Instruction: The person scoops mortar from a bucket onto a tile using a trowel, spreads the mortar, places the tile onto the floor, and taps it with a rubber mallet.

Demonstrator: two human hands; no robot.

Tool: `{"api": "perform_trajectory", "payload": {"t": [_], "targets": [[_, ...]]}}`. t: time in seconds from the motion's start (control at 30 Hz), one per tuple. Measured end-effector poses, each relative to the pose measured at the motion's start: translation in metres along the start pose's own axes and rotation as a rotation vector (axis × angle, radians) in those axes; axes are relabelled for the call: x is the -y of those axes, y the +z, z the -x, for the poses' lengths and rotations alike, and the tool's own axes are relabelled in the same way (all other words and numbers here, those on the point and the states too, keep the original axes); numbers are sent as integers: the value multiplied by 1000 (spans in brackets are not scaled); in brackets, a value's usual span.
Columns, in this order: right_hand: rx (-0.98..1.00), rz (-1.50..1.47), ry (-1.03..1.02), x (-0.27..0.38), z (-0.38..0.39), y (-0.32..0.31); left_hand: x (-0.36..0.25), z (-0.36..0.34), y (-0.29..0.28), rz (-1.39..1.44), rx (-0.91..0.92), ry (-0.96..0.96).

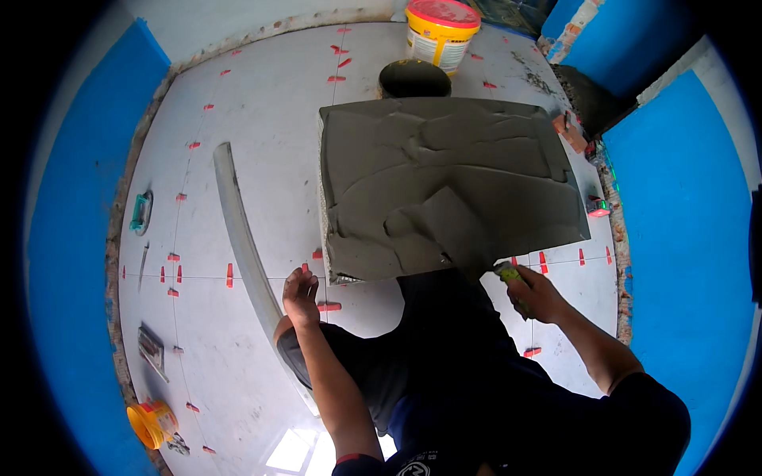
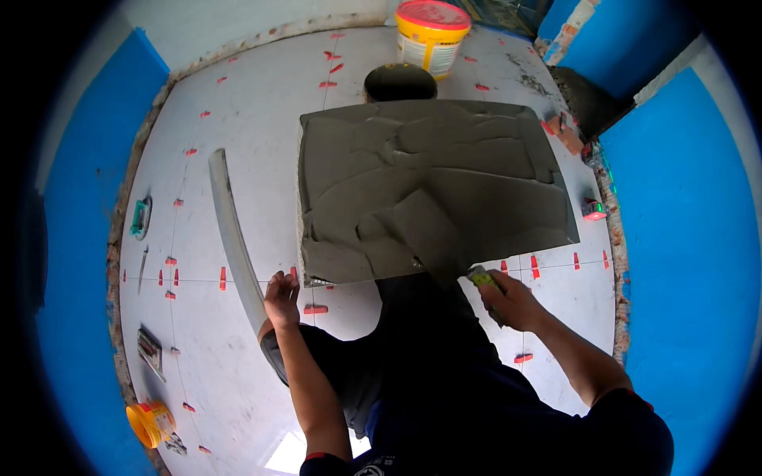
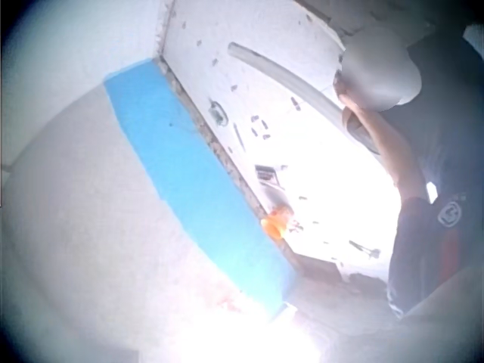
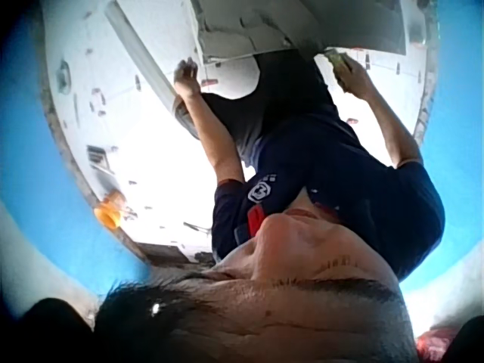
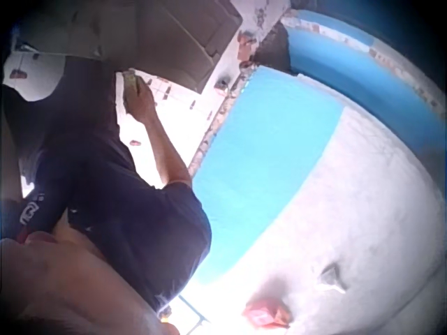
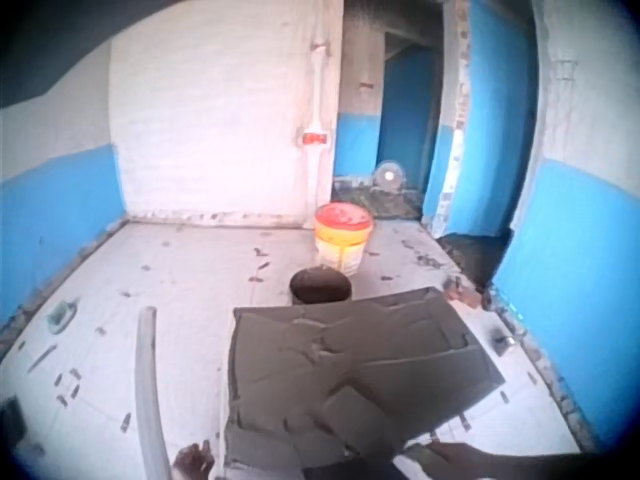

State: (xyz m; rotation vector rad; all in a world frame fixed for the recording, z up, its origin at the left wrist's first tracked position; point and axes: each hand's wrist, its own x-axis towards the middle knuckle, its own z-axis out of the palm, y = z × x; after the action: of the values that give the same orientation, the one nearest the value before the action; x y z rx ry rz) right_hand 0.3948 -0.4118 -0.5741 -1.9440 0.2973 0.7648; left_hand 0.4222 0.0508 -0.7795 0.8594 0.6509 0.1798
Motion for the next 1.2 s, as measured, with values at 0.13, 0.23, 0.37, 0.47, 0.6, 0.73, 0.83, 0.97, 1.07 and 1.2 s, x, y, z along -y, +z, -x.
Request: {"api": "perform_trajectory", "payload": {"t": [0.13,0.23,0.37,0.47,0.6,0.73,0.83,0.97,1.07,1.2], "targets": [[251,131,25,10,12,34,-1,0,2,-23,0,-1],[377,245,3,35,13,59,0,-2,-4,-18,0,5],[508,342,-104,50,10,80,4,-4,-8,32,36,20],[619,399,-63,69,2,85,5,-6,-14,70,35,6],[497,401,-238,89,-10,78,2,2,-13,73,-19,38],[237,462,-474,89,-35,80,-6,10,0,63,-38,49],[263,482,-425,83,-37,86,-10,12,-2,70,-53,52],[359,510,-357,63,-26,90,-12,15,3,78,-62,49],[425,557,-284,57,-17,88,-12,13,2,80,-67,59],[554,624,-209,70,-8,72,-10,12,-2,93,-54,79]]}}
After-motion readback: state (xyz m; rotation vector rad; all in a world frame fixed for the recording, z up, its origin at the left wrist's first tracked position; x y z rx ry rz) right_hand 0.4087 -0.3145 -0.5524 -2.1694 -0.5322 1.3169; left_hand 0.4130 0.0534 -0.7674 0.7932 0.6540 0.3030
